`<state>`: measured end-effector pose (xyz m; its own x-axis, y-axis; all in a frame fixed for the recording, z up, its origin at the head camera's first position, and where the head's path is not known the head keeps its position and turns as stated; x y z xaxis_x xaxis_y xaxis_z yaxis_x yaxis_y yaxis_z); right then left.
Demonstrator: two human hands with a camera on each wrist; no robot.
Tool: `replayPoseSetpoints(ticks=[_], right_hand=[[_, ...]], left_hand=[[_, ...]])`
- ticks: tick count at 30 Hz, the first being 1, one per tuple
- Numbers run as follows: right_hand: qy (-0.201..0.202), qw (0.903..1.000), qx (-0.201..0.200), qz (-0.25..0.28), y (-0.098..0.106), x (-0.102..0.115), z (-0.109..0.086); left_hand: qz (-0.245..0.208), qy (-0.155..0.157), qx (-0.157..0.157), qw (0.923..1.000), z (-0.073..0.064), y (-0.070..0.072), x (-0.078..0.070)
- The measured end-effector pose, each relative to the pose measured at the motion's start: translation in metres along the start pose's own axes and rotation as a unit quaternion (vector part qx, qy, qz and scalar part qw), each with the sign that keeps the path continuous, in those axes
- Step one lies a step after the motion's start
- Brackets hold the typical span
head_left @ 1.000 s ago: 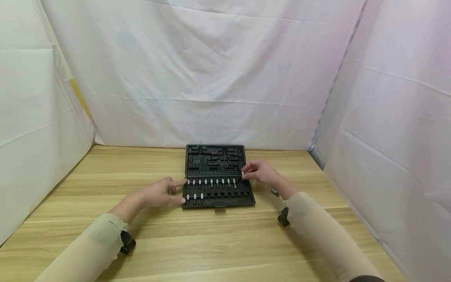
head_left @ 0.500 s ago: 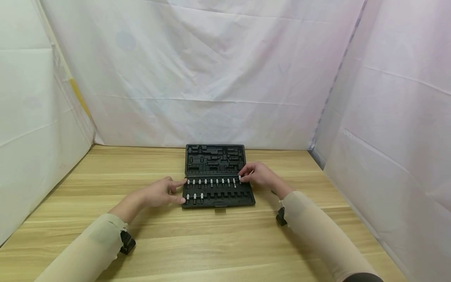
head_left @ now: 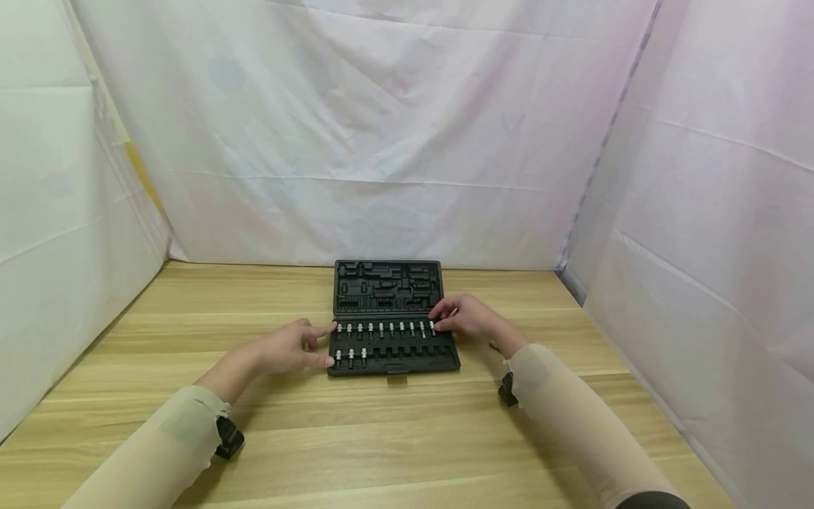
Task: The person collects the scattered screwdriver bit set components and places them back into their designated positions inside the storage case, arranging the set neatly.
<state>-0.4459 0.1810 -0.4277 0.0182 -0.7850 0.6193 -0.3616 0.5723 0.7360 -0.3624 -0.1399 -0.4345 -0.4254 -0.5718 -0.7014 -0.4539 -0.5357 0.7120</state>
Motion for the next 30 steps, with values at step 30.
replayPoseSetpoints(ticks=[30], right_hand=[[0.016,0.9997,-0.017,-0.01,0.02,-0.01,-0.015]], left_hand=[[-0.002,-0.008,0.0,1.0,-0.002,0.0,-0.004]])
Point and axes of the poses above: each hand's wrist, its own z-axis towards the middle knuckle, its own y-axis out of the back of the hand, x = y × z, the point moved 10 cm from there along z, towards the middle knuckle, and after that the axes turned 13 degrees about -y, right-handed, at the moved point
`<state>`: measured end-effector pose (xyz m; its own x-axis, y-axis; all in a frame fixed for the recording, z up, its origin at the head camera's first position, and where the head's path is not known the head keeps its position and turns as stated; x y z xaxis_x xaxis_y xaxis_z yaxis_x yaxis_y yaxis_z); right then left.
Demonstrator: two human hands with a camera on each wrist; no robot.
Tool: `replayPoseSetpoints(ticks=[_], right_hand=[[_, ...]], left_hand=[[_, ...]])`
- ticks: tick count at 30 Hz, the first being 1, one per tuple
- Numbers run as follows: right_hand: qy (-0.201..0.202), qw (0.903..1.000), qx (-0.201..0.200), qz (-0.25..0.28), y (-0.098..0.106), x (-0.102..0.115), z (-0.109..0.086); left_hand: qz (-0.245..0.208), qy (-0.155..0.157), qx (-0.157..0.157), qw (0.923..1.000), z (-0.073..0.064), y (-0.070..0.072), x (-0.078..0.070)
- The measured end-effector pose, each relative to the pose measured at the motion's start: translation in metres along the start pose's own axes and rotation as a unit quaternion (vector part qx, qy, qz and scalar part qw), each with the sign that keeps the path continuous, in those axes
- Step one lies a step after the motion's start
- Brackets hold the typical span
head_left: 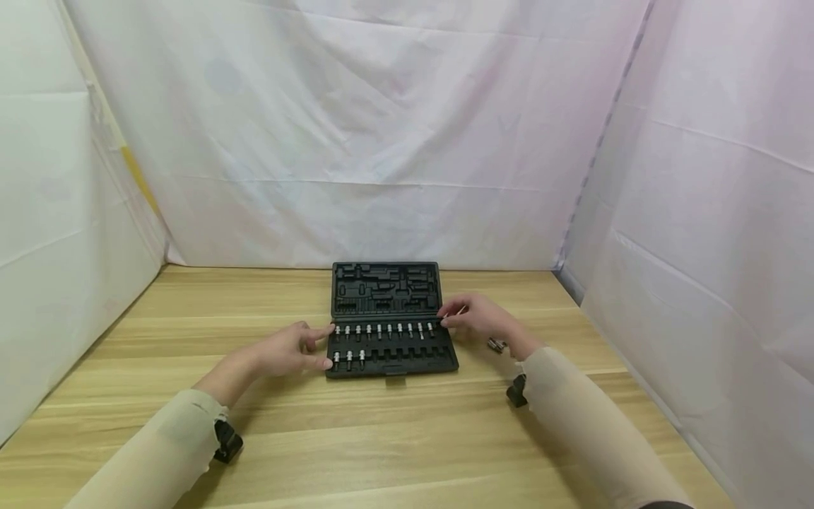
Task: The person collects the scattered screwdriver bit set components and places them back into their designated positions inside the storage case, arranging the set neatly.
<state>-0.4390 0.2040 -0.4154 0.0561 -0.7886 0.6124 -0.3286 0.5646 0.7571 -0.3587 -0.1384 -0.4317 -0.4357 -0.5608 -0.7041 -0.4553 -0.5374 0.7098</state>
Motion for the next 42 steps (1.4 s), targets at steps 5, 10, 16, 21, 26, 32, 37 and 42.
replayPoseSetpoints(ticks=[5,10,16,21,26,32,37,42], right_hand=[[-0.005,0.9998,-0.016,0.01,0.024,-0.02,-0.015],[-0.023,0.9994,-0.027,-0.001,0.042,-0.047,-0.03],[-0.025,0.9994,-0.019,-0.012,0.05,-0.071,-0.049],[-0.011,0.9994,-0.017,-0.029,0.056,-0.082,-0.064],[0.005,0.999,-0.013,-0.042,0.059,-0.09,-0.075],[-0.015,0.9987,0.01,-0.047,0.052,-0.099,-0.077],[-0.018,0.9983,0.017,-0.053,0.048,-0.097,-0.077],[-0.007,0.9967,0.013,-0.08,0.047,-0.093,-0.077]], left_hand=[[0.004,-0.002,0.0,1.0,0.001,0.0,0.0],[0.007,0.001,0.002,1.0,0.002,-0.001,0.003],[0.01,0.002,0.0,0.9999,0.001,-0.001,0.006],[0.005,0.003,0.001,1.0,0.001,-0.001,0.004],[0.004,0.002,0.002,1.0,0.002,-0.001,0.004],[0.005,0.003,0.003,1.0,0.001,-0.001,0.005],[0.006,0.002,0.003,1.0,0.002,-0.001,0.003],[0.004,0.005,0.002,1.0,0.002,-0.001,0.005]])
Point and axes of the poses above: each hand's wrist, its own z-axis towards the middle knuckle, its own y-axis out of the back of the hand, x = y × z, the point moved 10 cm from there along z, towards the middle knuckle, and after that the axes turned 13 degrees about -y, right-handed, at the moved point
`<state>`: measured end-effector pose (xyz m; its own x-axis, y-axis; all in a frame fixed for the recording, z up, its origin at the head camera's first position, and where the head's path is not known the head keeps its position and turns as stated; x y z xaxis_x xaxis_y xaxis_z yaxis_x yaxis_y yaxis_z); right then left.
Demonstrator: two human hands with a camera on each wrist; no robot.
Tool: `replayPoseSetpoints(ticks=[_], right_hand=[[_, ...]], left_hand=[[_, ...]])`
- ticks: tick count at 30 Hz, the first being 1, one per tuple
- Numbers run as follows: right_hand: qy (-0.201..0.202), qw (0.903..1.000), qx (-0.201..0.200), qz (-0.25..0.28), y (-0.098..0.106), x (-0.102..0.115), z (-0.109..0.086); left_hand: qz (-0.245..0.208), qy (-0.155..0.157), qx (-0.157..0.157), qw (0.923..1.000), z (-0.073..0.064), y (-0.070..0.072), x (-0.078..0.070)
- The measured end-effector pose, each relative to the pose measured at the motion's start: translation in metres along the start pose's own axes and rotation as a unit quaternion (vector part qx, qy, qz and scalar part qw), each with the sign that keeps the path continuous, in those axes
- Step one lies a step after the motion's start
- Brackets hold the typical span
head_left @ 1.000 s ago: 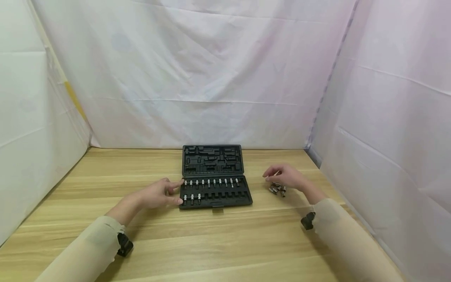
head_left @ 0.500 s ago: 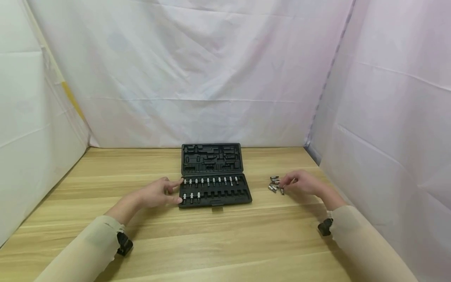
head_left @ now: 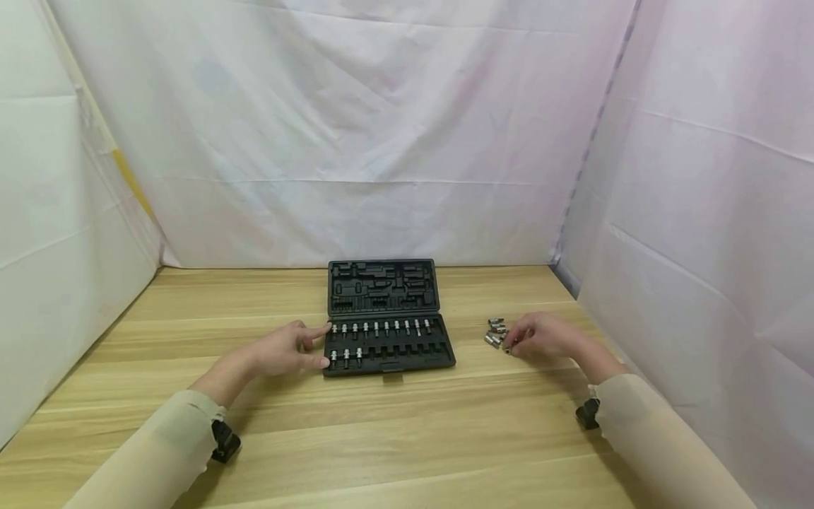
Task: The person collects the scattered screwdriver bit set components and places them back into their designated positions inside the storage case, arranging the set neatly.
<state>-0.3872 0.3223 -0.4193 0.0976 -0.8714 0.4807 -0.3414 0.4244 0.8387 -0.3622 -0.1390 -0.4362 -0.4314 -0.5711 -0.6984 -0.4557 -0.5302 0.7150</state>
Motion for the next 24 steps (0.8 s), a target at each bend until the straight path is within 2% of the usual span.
replayPoseSetpoints(ticks=[9,17,24], right_hand=[[0.016,0.9995,-0.015,-0.024,-0.001,0.004,0.003],[0.008,0.9984,-0.038,0.041,0.009,0.007,0.003],[0.02,0.9917,-0.033,0.123,0.013,0.026,0.006]], left_hand=[[-0.001,-0.006,0.003,1.0,-0.001,0.0,-0.002],[0.005,-0.004,0.002,1.0,0.0,0.001,0.0],[0.003,-0.005,0.002,1.0,0.0,0.001,-0.002]])
Point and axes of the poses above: each hand's wrist, its own z-axis towards the middle knuckle, its own y-axis out of the back of the hand, x = y × z, the point moved 10 cm from there along z, towards the middle knuckle, and after that the axes turned 13 degrees about -y, right-handed, at the moved point
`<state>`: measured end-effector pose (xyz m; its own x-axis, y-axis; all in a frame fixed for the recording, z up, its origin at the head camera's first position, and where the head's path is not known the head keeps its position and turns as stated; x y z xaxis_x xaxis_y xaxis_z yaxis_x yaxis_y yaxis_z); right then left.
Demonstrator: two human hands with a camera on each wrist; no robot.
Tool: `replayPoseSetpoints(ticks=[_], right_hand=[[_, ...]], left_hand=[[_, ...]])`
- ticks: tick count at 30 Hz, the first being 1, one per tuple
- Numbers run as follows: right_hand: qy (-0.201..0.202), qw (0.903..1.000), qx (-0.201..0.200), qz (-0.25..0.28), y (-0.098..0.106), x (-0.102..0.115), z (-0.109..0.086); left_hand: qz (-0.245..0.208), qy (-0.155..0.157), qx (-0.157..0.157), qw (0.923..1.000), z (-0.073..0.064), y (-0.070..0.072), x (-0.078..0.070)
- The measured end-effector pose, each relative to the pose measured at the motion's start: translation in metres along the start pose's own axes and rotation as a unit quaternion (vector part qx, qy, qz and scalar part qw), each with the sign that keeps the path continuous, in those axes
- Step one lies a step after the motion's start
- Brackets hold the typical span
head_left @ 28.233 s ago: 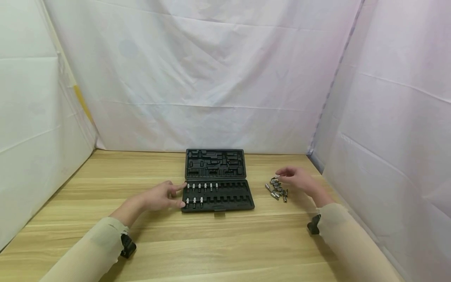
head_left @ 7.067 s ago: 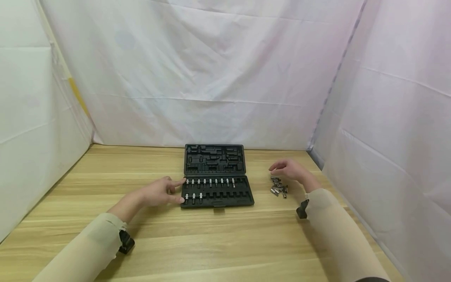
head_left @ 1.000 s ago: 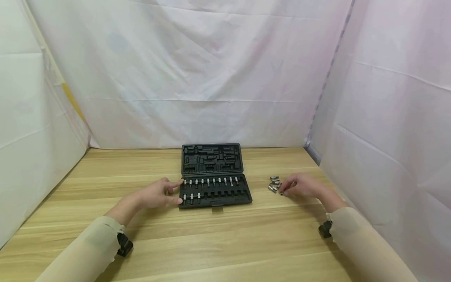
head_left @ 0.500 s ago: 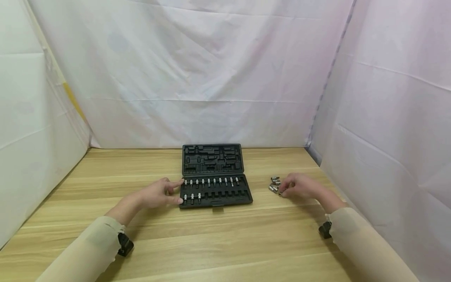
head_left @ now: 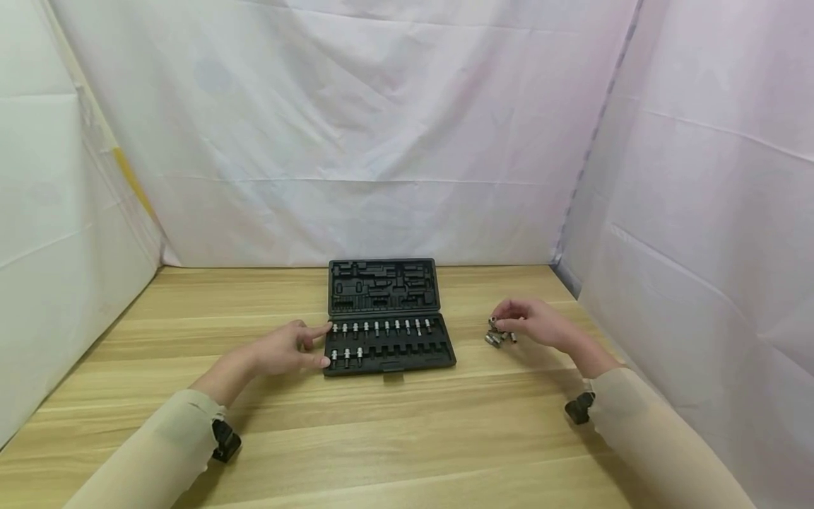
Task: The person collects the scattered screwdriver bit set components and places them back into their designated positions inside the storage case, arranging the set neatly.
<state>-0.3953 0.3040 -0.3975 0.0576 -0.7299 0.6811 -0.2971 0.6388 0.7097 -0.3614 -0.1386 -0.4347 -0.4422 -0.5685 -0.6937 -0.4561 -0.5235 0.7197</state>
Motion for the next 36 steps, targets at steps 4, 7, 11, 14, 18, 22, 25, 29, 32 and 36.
replayPoseSetpoints(ticks=[4,7,11,14,18,22,25,29,32,36], right_hand=[[-0.001,0.9998,-0.002,0.018,-0.005,0.011,0.006],[-0.003,0.9994,0.0,0.033,-0.012,0.018,0.01],[-0.014,0.9965,0.024,0.079,-0.025,0.024,0.018],[-0.02,0.9922,0.044,0.115,-0.035,0.028,0.023],[-0.018,0.9883,0.058,0.14,-0.046,0.036,0.029],[-0.019,0.9868,0.059,0.149,-0.054,0.042,0.036],[-0.023,0.986,0.056,0.156,-0.059,0.045,0.041],[-0.035,0.9881,0.037,0.145,-0.061,0.046,0.049],[-0.044,0.9904,0.019,0.13,-0.062,0.047,0.055],[-0.047,0.9922,0.002,0.115,-0.063,0.05,0.06]], left_hand=[[-0.003,-0.002,-0.002,1.0,-0.001,0.0,0.0],[-0.001,0.002,-0.004,1.0,-0.002,-0.001,0.002],[0.004,0.007,-0.005,1.0,-0.001,-0.001,0.006],[0.01,0.003,-0.005,0.9999,-0.001,-0.001,0.006],[0.01,0.003,-0.004,0.9999,-0.001,-0.001,0.006],[0.003,0.005,-0.007,1.0,0.0,-0.001,0.006],[-0.001,0.006,-0.008,0.9999,0.0,0.0,0.006],[-0.007,0.006,-0.009,0.9999,0.0,0.0,0.004],[-0.011,0.005,-0.009,0.9999,0.0,0.001,0.003],[-0.013,0.003,-0.006,0.9999,0.001,0.0,0.002]])
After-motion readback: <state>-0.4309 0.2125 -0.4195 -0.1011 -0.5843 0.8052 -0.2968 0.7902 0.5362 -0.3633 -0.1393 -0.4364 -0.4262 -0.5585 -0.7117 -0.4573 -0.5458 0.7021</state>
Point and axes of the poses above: each hand's wrist, its own z-axis towards the middle knuckle, its own y-axis out of the back of the hand, x = y × z, the point moved 10 cm from there along z, towards the middle knuckle, and after that the axes turned 13 degrees about -y, right-handed, at the moved point
